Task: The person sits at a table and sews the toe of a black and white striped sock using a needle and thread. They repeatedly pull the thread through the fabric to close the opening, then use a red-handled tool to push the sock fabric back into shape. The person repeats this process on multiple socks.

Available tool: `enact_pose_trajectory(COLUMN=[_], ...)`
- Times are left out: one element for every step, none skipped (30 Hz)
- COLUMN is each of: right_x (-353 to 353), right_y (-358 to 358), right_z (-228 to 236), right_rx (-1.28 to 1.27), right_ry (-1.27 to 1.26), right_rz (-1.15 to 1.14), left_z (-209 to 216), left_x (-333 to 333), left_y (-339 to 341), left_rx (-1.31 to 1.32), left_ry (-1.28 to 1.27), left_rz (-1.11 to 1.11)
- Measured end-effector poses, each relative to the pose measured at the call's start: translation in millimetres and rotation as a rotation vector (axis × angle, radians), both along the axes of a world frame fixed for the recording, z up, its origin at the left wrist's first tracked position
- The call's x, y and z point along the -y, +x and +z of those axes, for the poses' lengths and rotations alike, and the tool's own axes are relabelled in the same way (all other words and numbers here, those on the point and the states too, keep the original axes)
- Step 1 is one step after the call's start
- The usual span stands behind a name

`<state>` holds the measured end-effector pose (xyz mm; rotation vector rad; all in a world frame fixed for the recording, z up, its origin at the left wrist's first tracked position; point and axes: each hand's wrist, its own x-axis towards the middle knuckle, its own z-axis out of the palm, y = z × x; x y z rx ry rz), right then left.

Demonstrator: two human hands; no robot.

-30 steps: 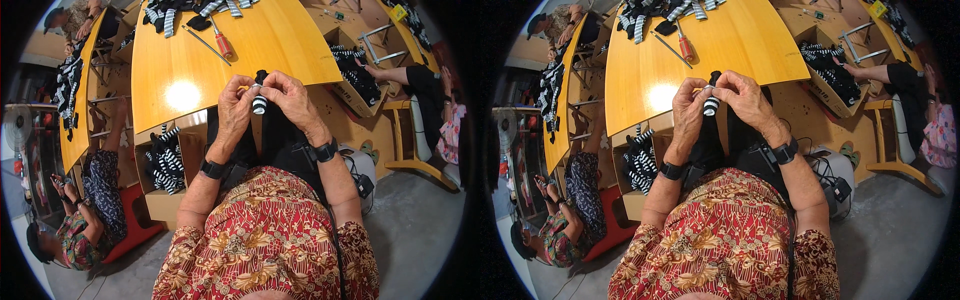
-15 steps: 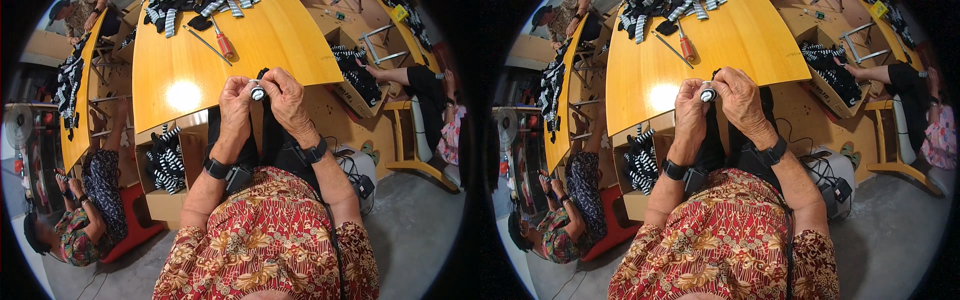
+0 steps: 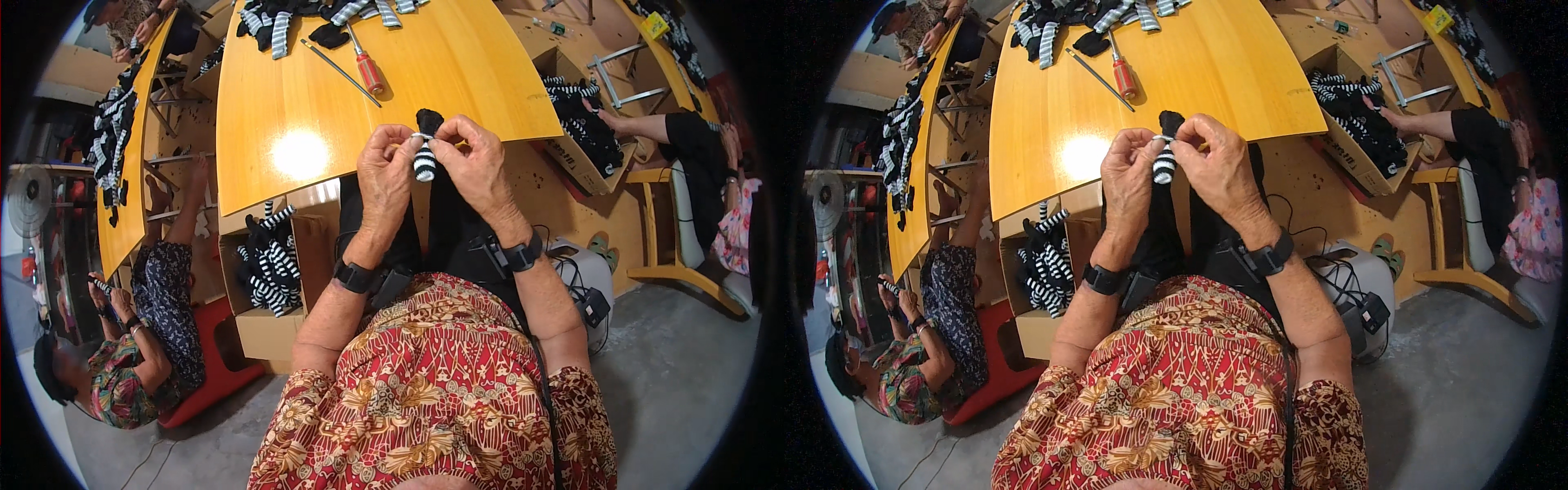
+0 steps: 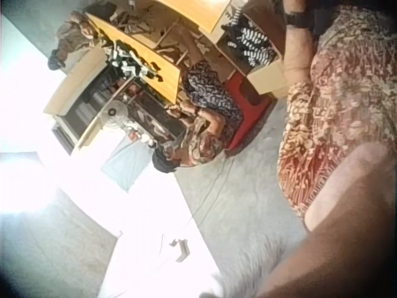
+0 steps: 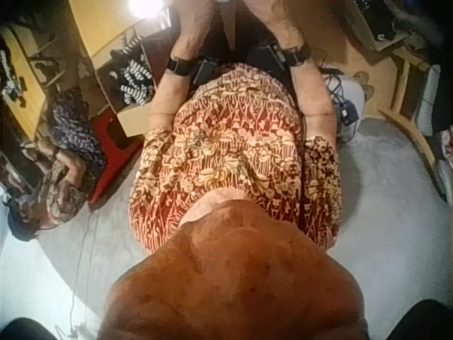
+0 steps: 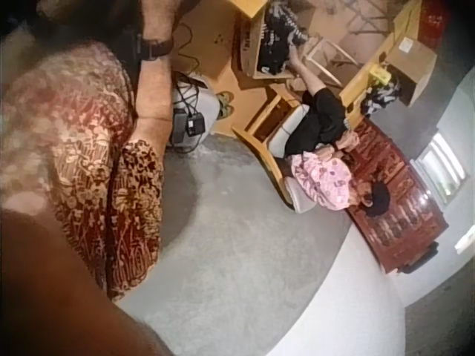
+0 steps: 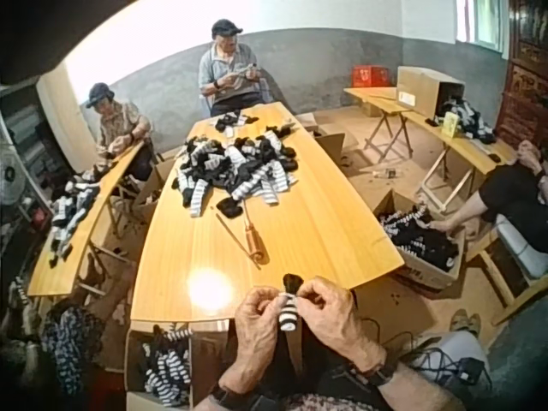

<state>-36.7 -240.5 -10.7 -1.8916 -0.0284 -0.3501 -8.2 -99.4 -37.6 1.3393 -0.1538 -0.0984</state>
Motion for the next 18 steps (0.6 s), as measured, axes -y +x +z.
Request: enact_pose_trajectory(right_x=[-4.4, -7.3, -8.8, -9.9, -10.5, -11.3, -12.0, -12.5, -12.2, -12.1, -12.0, -9.0, -3.5, 0.5, 1.3, 1.7, 1.9, 3.3], right_y=[-2.3, -3.2, -2.8, -2.5, -2.2, -3.1, -4.9, -6.0, -6.8, -7.4, -7.8, -6.5, -3.6, -1.5, -0.4, 0.5, 1.5, 2.0], right_z=[-2.2, -4.4, -6.8, -8.9, -9.8, -8.5, -5.4, -2.3, 0.5, 3.5, 4.5, 2.3, -2.8, -7.2, -9.8, -11.9, -14.1, -17.6], right_rx=[0.022, 0.044, 0.113, 0.182, 0.25, 0.2, 0.149, 0.098, 0.06, 0.022, -0.017, -0.032, -0.047, -0.061, -0.07, -0.078, -0.087, -0.118], right_ry=[-0.021, -0.043, -0.098, -0.152, -0.207, -0.186, -0.164, -0.142, -0.128, -0.114, -0.1, -0.064, -0.027, 0.009, 0.021, 0.033, 0.045, 0.062], right_rz=[-0.037, -0.075, -0.094, -0.114, -0.134, -0.114, -0.095, -0.075, -0.064, -0.053, -0.042, -0.03, -0.018, -0.005, -0.002, 0.002, 0.006, 0.013], left_z=[0.8, 1.4, 1.5, 1.5, 1.4, 1.3, 1.1, 0.8, -0.8, -2.8, -4.3, -3.4, -2.2, -1.3, -4.0, -9.2, -12.6, -14.1], left_x=[4.0, 6.2, 6.0, 5.9, 5.8, 4.8, 3.5, 2.1, 1.4, 0.5, 0.0, -0.2, -0.5, -0.7, -0.8, -0.5, -0.8, -1.1], left_y=[-2.1, -3.0, -2.5, -1.6, -1.0, -1.0, -1.0, -0.8, -1.3, -1.8, -2.3, -2.9, -4.1, -4.7, -4.2, -3.5, -3.1, -3.6], left_rx=[0.035, 0.071, 0.05, 0.03, 0.01, 0.007, 0.005, 0.002, -0.025, -0.052, -0.079, -0.133, -0.187, -0.241, -0.288, -0.335, -0.381, -0.413], left_ry=[0.018, 0.035, 0.017, -0.002, -0.021, -0.031, -0.042, -0.053, -0.083, -0.114, -0.145, -0.165, -0.184, -0.203, -0.241, -0.279, -0.316, -0.374], left_rz=[0.018, 0.036, 0.024, 0.012, -0.001, 0.009, 0.017, 0.026, 0.015, 0.005, -0.005, -0.029, -0.052, -0.075, -0.08, -0.085, -0.09, -0.126])
